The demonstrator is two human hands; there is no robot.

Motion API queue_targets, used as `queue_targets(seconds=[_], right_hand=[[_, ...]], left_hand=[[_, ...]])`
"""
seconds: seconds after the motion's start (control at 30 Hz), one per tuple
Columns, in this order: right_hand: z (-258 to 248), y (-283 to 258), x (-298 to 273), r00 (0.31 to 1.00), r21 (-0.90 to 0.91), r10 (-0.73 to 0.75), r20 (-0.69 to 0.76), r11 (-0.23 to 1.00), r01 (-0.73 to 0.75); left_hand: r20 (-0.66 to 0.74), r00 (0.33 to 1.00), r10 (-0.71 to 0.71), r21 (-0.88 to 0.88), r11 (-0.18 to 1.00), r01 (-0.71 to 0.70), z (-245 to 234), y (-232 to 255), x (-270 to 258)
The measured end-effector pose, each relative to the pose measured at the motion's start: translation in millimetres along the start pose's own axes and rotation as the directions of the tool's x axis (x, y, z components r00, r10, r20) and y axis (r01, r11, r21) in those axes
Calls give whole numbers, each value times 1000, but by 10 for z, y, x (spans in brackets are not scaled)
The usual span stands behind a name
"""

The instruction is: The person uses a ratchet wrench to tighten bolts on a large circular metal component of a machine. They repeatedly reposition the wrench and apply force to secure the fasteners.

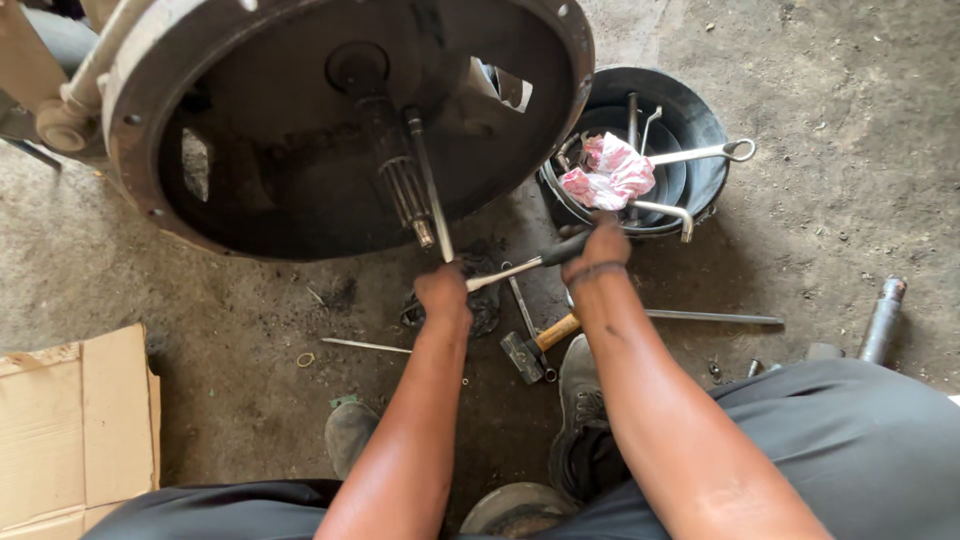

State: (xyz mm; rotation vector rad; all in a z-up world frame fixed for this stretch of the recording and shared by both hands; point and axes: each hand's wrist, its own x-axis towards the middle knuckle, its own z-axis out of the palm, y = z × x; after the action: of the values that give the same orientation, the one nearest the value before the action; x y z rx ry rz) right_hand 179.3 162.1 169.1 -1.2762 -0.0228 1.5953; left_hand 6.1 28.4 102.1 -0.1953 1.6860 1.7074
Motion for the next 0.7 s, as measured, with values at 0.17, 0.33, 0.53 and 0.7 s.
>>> queue_targets(seconds=[0.17, 0.33, 0.53, 0.7], right_hand=[[655, -325, -1601, 885, -255, -385, 261, 857, 448], [375, 811, -2877, -7, 6, -7, 1000, -131, 991], [504, 763, -2229, 216, -218, 32, 976, 183, 958], [674, -62, -1303, 326, -91, -657, 680, 366, 926]], left_hand=[[211, 964, 161, -70, 986, -149, 136, -172, -191], [508, 852, -125, -502, 761, 411, -271, -164, -365], [414, 907, -78, -384, 888, 252, -181, -147, -170], [239, 881, -409, -153, 880, 450, 186, 206, -196]])
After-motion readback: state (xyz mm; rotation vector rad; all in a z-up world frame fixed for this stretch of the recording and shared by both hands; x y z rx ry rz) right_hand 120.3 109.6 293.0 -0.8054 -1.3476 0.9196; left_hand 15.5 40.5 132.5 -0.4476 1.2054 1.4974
